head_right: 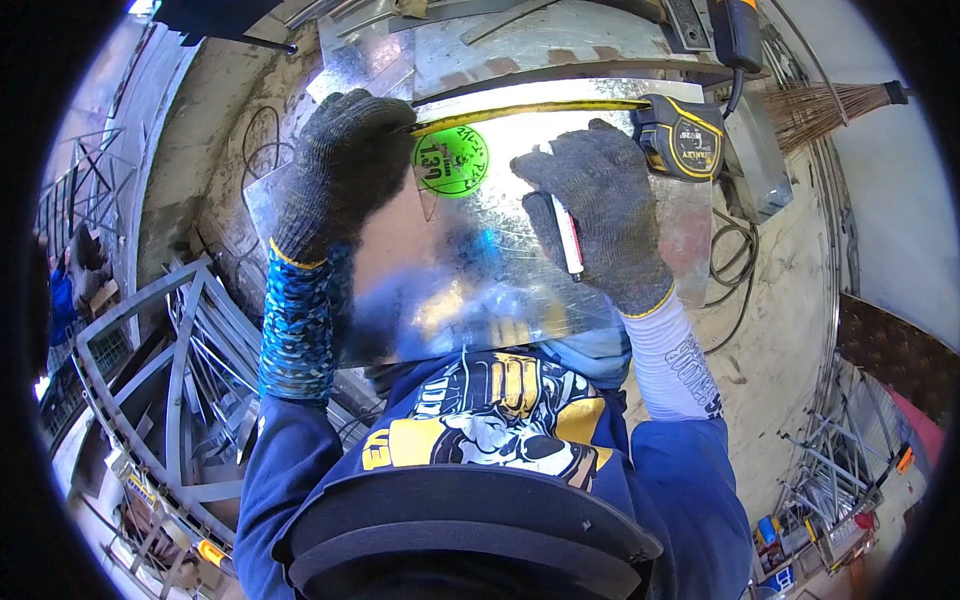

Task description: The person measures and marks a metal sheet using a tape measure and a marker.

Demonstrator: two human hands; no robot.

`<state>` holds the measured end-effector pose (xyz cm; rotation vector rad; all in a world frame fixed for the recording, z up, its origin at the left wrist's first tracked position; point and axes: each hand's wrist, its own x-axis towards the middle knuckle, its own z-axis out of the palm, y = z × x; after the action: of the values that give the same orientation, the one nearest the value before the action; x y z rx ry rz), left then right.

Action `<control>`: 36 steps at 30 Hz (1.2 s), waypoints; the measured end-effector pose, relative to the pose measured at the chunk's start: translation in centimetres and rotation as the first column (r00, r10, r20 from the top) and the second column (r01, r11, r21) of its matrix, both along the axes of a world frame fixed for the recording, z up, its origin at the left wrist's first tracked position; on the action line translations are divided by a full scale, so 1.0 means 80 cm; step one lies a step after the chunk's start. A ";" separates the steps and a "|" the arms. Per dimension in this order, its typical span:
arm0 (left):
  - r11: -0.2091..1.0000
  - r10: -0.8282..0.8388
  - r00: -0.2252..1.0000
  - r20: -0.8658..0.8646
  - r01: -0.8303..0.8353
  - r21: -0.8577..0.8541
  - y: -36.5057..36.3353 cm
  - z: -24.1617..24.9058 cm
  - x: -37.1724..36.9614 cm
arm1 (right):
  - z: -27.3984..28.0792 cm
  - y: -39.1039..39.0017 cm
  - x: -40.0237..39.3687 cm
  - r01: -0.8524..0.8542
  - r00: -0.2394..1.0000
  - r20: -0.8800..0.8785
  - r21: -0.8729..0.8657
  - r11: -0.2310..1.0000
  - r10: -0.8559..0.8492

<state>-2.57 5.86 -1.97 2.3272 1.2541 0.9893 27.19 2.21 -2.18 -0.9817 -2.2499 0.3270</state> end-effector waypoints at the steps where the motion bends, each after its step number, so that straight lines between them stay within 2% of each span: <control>1: 1.000 0.001 1.000 0.016 0.000 -0.024 0.000 0.000 0.000 | -0.002 0.000 0.001 -0.002 1.000 0.010 0.003 1.000 0.002; 8: 1.000 -0.022 0.999 -0.039 0.022 -0.012 0.001 0.001 -0.001 | -0.002 -0.001 0.003 0.002 0.999 0.047 -0.015 1.000 -0.002; 10: 0.998 -0.029 0.998 0.058 0.032 -0.053 0.000 0.002 -0.002 | -0.002 -0.001 0.002 -0.001 1.000 0.011 0.021 1.000 0.000; 11: 0.996 -0.048 0.999 -0.004 0.048 -0.076 0.000 0.003 -0.007 | -0.003 -0.001 0.002 0.009 1.000 0.014 0.027 1.000 -0.009; 17: 0.996 -0.073 0.995 -0.072 0.069 -0.051 0.001 0.013 -0.008 | -0.004 -0.003 0.001 0.014 1.000 -0.017 0.035 0.999 -0.013; 24: 0.995 0.004 0.998 -0.065 -0.010 -0.094 -0.005 0.017 -0.003 | 0.002 -0.005 -0.004 0.002 0.999 0.032 0.021 1.000 -0.003; 27: 0.997 -0.044 0.994 -0.101 0.037 -0.073 -0.004 0.022 -0.003 | 0.003 -0.014 -0.018 0.007 0.998 -0.068 -0.019 1.000 -0.008; 30: 0.998 -0.020 0.992 -0.121 0.012 -0.067 -0.004 0.021 -0.003 | -0.012 -0.012 -0.019 -0.016 1.000 0.013 0.058 0.998 0.015; 32: 0.998 -0.061 0.994 -0.094 0.058 -0.034 -0.002 0.019 -0.005 | -0.009 -0.011 -0.020 -0.025 1.000 0.003 0.045 0.999 0.025; 36: 0.998 -0.048 0.995 -0.090 0.044 -0.055 -0.003 0.020 -0.005 | -0.009 -0.007 -0.021 -0.035 0.999 -0.021 0.026 0.999 0.036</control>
<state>-2.95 5.64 -0.37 2.3732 1.2392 0.8333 25.55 1.62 -2.94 -0.9216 -2.2490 0.3221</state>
